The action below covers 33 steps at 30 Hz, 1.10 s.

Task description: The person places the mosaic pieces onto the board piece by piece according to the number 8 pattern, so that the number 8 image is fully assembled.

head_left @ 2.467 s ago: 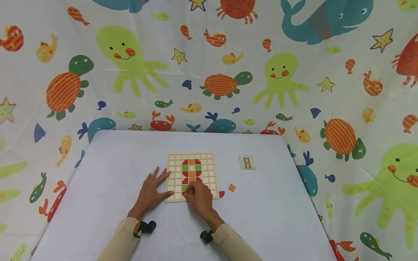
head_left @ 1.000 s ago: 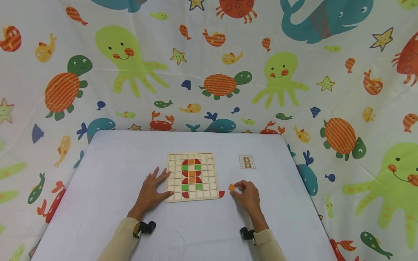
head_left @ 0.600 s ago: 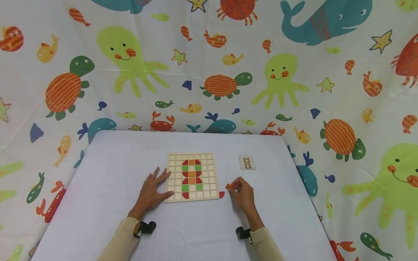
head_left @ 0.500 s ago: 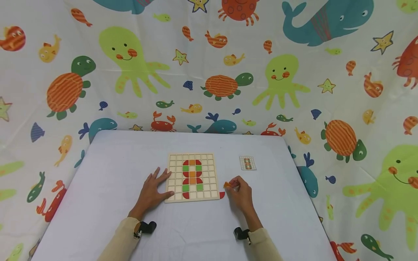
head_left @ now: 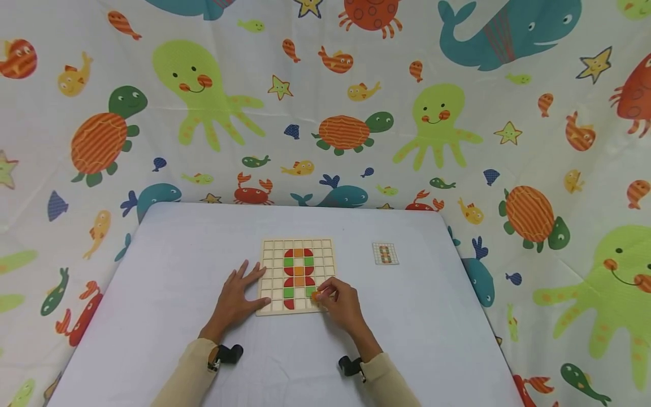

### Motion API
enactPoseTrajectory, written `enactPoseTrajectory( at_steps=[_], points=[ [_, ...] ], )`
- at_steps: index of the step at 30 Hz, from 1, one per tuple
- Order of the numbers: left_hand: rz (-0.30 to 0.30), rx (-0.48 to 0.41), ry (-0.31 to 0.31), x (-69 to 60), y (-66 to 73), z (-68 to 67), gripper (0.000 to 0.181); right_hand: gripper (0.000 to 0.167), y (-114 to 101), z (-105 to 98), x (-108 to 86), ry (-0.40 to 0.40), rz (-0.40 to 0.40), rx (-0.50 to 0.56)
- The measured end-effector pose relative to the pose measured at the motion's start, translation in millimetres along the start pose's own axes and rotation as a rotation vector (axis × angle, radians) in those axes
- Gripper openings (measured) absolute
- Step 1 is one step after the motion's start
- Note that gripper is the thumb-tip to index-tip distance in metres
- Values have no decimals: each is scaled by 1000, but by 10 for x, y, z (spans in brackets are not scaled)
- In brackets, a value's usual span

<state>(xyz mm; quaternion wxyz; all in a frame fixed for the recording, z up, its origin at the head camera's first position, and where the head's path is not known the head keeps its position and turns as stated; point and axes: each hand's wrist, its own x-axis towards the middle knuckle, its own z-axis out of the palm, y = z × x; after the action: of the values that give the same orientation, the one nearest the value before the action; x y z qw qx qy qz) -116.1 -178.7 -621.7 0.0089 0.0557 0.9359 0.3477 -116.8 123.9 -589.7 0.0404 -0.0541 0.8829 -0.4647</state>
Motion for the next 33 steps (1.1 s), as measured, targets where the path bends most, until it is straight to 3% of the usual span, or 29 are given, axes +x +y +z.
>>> enactPoseTrajectory(
  at_steps=[4, 12, 20, 26, 33],
  points=[
    [2, -10, 12, -9, 11, 14, 89, 11, -65, 161, -26, -13, 24, -75],
    [11, 2, 15, -5, 10, 10, 90, 13, -152, 375, -42, 40, 17, -191],
    [19, 7, 26, -8, -16, 18, 88, 15, -183, 491, -21, 61, 10, -205],
    [44, -9, 45, -7, -28, 32, 88, 14, -160, 366, -46, 67, -1, -167],
    [16, -12, 19, 4, -48, 21, 89, 12, -17, 4, -64, 127, 14, -125]
  ],
)
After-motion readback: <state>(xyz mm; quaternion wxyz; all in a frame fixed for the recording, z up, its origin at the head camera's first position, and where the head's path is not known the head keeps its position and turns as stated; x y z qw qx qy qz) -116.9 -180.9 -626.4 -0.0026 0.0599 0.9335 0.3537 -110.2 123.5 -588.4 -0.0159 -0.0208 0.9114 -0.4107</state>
